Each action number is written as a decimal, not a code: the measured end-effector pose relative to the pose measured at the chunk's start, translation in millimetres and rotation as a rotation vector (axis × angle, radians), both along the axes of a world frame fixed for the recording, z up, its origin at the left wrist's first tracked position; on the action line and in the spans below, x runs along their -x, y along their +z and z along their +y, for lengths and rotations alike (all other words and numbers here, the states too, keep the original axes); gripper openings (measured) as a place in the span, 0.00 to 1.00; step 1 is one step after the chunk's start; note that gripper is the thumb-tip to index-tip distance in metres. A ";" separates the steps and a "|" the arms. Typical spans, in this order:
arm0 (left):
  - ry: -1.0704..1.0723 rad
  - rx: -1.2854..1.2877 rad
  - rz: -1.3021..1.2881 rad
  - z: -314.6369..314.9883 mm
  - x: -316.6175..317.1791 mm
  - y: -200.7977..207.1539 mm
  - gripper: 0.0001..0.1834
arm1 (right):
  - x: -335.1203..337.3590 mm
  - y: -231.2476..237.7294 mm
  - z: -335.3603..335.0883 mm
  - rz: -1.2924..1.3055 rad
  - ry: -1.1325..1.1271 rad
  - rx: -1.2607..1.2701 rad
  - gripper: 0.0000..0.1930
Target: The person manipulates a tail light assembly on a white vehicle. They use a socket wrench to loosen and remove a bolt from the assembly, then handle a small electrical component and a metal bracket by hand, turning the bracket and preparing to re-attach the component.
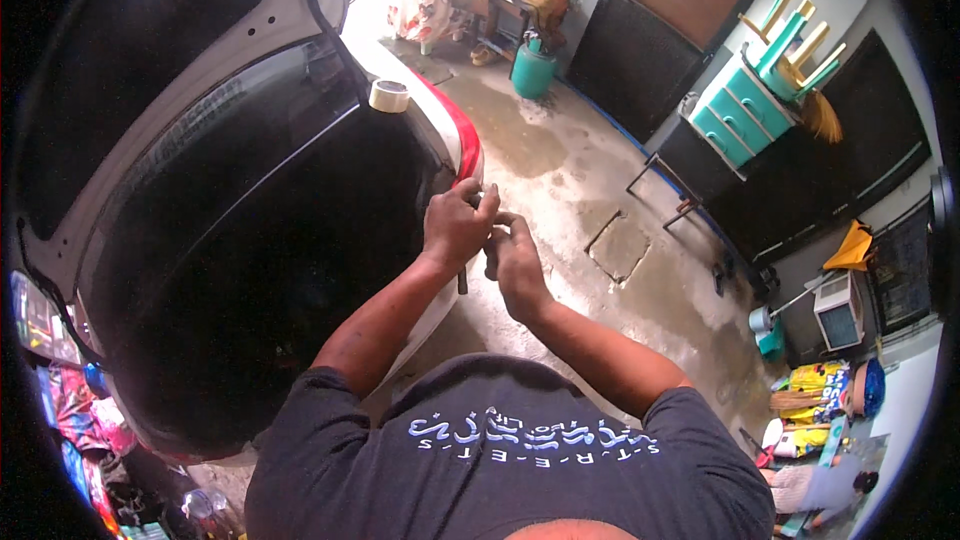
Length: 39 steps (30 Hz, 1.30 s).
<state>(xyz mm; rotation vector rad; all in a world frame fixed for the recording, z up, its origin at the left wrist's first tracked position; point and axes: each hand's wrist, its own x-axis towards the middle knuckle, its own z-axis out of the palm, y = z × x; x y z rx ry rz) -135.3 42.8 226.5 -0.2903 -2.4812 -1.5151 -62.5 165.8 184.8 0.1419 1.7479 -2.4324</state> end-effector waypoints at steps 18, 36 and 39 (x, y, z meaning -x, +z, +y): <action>-1.174 0.870 -0.095 -13.2 -81.9 -3.1 0.33 | 12.9 19.7 118.2 -0.905 1.260 -0.346 0.11; -0.583 -0.035 -0.478 -46.2 -86.1 2.1 0.21 | -42.9 107.6 73.4 0.637 0.449 -1.281 0.10; -0.543 0.054 -0.500 -46.1 -66.0 -0.4 0.21 | -33.8 72.6 73.7 0.718 0.362 -1.285 0.10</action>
